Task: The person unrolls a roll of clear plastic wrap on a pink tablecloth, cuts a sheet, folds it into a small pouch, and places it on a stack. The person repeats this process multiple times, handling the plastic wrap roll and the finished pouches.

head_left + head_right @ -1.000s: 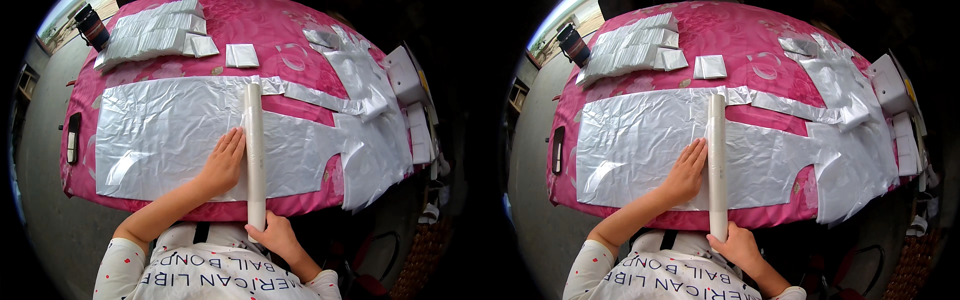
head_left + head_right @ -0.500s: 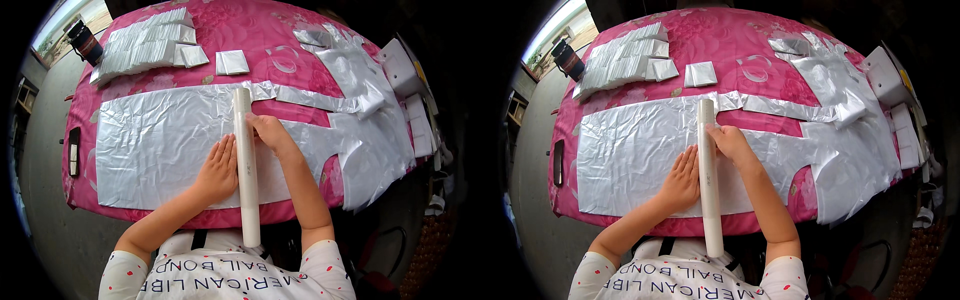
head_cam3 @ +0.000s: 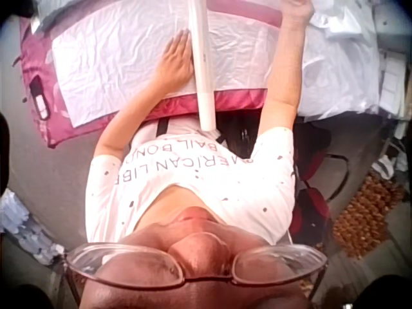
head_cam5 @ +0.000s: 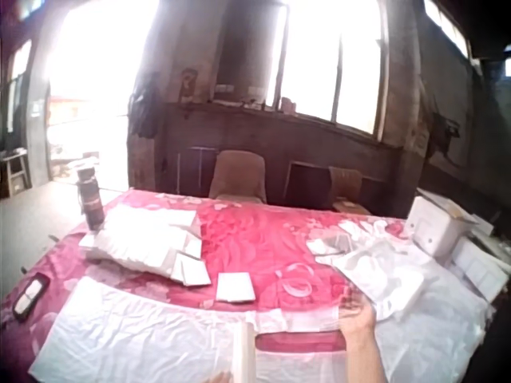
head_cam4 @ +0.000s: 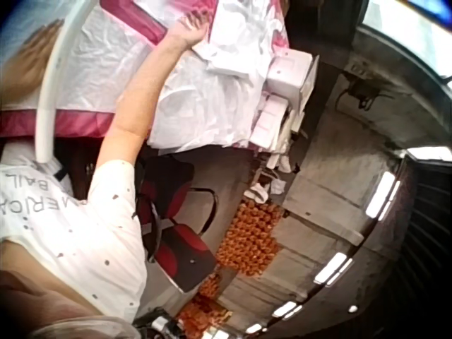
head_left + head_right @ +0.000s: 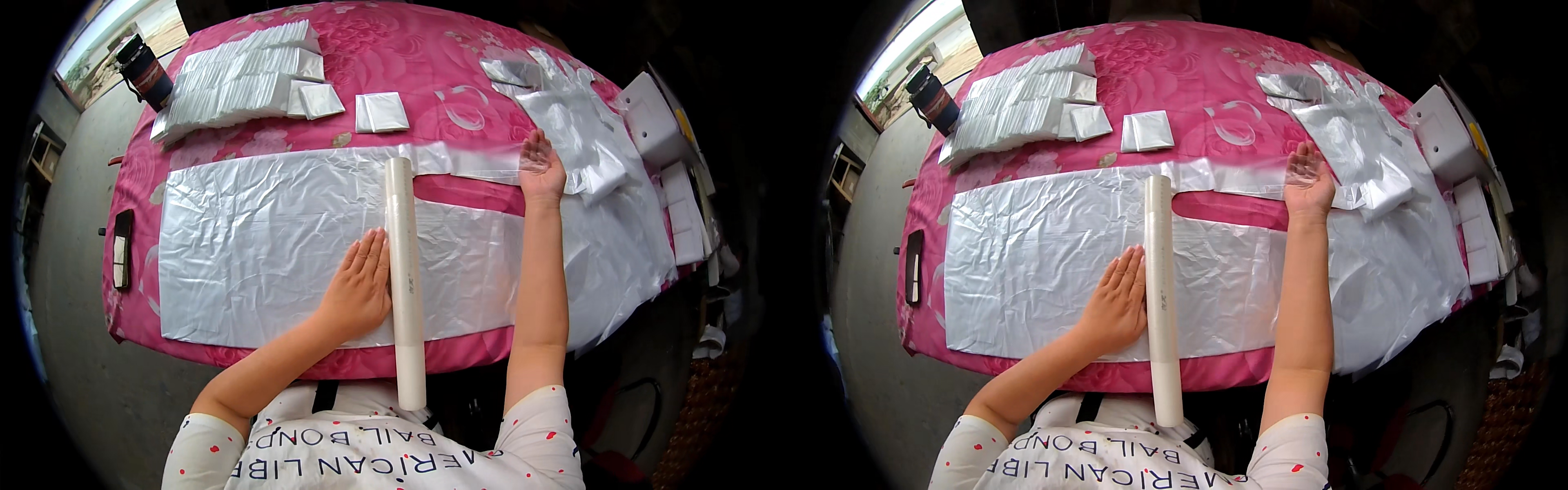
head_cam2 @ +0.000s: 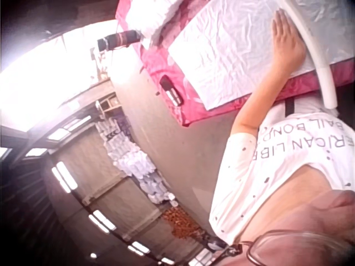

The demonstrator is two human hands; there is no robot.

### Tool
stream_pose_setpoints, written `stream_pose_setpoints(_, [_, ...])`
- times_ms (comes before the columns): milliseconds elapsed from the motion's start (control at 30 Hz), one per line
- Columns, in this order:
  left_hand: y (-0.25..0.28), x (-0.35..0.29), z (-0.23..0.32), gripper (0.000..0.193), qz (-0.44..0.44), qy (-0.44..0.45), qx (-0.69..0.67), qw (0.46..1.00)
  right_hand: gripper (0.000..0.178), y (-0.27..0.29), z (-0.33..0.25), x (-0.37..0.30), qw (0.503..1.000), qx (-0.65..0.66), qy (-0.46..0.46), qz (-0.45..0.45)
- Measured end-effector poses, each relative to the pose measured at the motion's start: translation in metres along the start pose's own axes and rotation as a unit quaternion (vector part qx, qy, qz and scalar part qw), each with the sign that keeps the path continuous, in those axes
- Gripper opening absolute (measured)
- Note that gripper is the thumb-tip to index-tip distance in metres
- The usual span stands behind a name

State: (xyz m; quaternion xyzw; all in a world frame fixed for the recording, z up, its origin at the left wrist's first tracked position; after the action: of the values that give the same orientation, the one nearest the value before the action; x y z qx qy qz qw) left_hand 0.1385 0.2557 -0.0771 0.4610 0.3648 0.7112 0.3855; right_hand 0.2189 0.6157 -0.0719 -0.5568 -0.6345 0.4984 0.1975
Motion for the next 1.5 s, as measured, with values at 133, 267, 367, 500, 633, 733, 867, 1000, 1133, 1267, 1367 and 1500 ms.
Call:
stream_pose_setpoints(133, [-0.002,-0.001,-0.001,0.055,0.007,0.002,0.004,1.0,0.032,-0.063,-0.041,-0.036,0.99,-0.08,0.101,-0.05])
stream_pose_setpoints(267, [-0.001,-0.003,-0.004,0.056,0.005,0.003,0.011,1.0,0.04,-0.148,0.043,-0.139,0.932,-0.269,0.136,-0.202])
stream_pose_setpoints(367, [0.003,-0.005,-0.004,0.056,0.021,0.006,-0.01,1.0,0.04,-0.159,0.166,-0.225,0.808,-0.442,0.121,-0.37])
stream_pose_setpoints(500, [-0.016,-0.005,-0.002,0.057,0.069,-0.037,0.036,0.996,0.041,-0.119,0.301,-0.323,0.607,-0.552,0.28,-0.498])
stream_pose_setpoints(633, [-0.019,-0.003,-0.002,0.056,0.024,-0.024,0.039,0.999,0.052,-0.061,0.39,-0.347,0.487,-0.637,0.197,-0.564])
stream_pose_setpoints(733, [-0.02,-0.005,-0.006,0.055,0.034,-0.024,0.035,0.999,0.059,-0.054,0.389,-0.362,0.418,-0.673,0.136,-0.595])
stream_pose_setpoints(867, [-0.013,-0.006,-0.007,0.056,0.041,-0.014,0.027,0.999,0.066,-0.074,0.324,-0.381,0.433,-0.608,0.016,-0.665])
stream_pose_setpoints(1000, [0.014,-0.005,-0.014,0.056,0.09,0.005,-0.022,0.996,0.061,-0.068,0.21,-0.348,0.498,-0.563,0.175,-0.636])
stream_pose_setpoints(1133, [0.015,0.029,-0.058,0.053,0.092,0.253,-0.462,0.845,0.048,-0.048,0.114,-0.29,0.514,-0.622,0.295,-0.512])
stream_pose_setpoints(1267, [-0.004,0.069,-0.08,0.057,0.059,0.417,-0.704,0.572,0.047,-0.006,0.078,-0.254,0.486,-0.694,0.268,-0.459])
stream_pose_setpoints(1367, [-0.021,0.076,-0.083,0.063,-0.013,0.47,-0.71,0.524,0.053,0.012,0.076,-0.246,0.45,-0.699,0.268,-0.487])
stream_pose_setpoints(1500, [-0.017,0.071,-0.093,0.058,-0.004,0.486,-0.706,0.516,0.059,0.015,0.088,-0.24,0.395,-0.691,0.267,-0.544])
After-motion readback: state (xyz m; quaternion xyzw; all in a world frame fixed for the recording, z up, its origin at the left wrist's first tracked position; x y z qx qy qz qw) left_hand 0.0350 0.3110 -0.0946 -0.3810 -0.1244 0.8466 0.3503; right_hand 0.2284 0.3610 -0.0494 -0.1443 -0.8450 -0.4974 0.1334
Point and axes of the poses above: each hand's wrist, its own x-axis towards the middle knuckle, its own y-axis out of the back of the hand, z = x × y, the point moved 6 cm from there along x, towards the middle knuckle, and after that the axes turned 10 degrees about z, right-handed, at the moved point
